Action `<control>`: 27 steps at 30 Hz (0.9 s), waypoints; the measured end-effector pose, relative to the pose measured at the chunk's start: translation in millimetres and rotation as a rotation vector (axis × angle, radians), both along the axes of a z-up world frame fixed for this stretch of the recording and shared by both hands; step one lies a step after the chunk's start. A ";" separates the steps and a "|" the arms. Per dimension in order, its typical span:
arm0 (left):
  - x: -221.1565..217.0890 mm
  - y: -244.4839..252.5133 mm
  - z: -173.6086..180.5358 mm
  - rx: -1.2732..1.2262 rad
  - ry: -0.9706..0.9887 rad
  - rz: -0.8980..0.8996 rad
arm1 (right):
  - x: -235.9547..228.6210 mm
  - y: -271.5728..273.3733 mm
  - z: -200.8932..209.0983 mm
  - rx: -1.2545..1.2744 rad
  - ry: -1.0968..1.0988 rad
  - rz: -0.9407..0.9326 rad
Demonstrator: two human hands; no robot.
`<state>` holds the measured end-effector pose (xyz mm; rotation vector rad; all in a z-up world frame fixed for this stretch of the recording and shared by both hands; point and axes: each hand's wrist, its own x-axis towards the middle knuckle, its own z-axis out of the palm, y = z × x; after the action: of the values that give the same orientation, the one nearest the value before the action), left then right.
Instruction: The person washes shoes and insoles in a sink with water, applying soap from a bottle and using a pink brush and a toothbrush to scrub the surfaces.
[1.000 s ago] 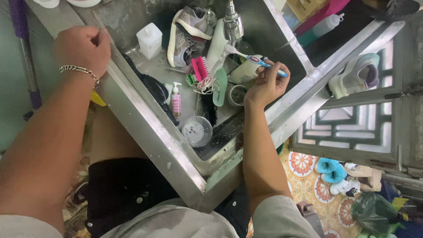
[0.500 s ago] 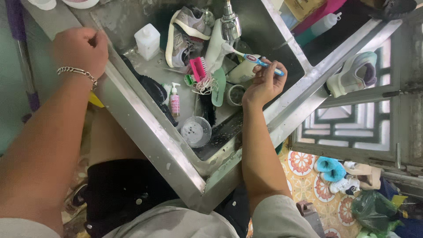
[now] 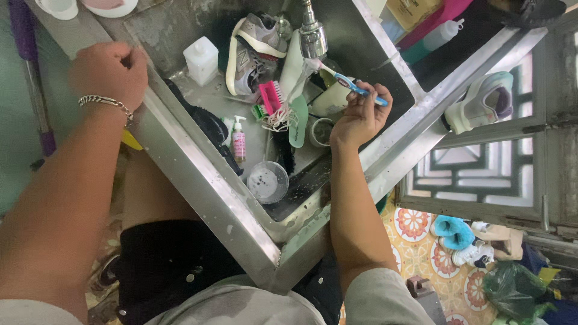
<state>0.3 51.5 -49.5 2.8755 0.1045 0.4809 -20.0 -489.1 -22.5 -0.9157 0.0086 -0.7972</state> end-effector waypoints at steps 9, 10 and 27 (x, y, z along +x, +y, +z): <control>-17.6 -33.7 74.5 -0.343 0.196 0.050 | -3.1 1.5 4.3 -0.012 0.046 0.015; -11.4 -25.2 52.9 -0.343 0.196 0.053 | -1.9 -0.8 1.6 -0.012 0.046 0.018; -12.0 -28.3 58.3 -0.289 0.184 0.049 | -4.3 -1.1 3.8 -0.003 0.044 0.062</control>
<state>-11.7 23.2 8.9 2.6302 0.2530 0.1892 -24.3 -490.2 -18.7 -0.9316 0.0175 -0.7201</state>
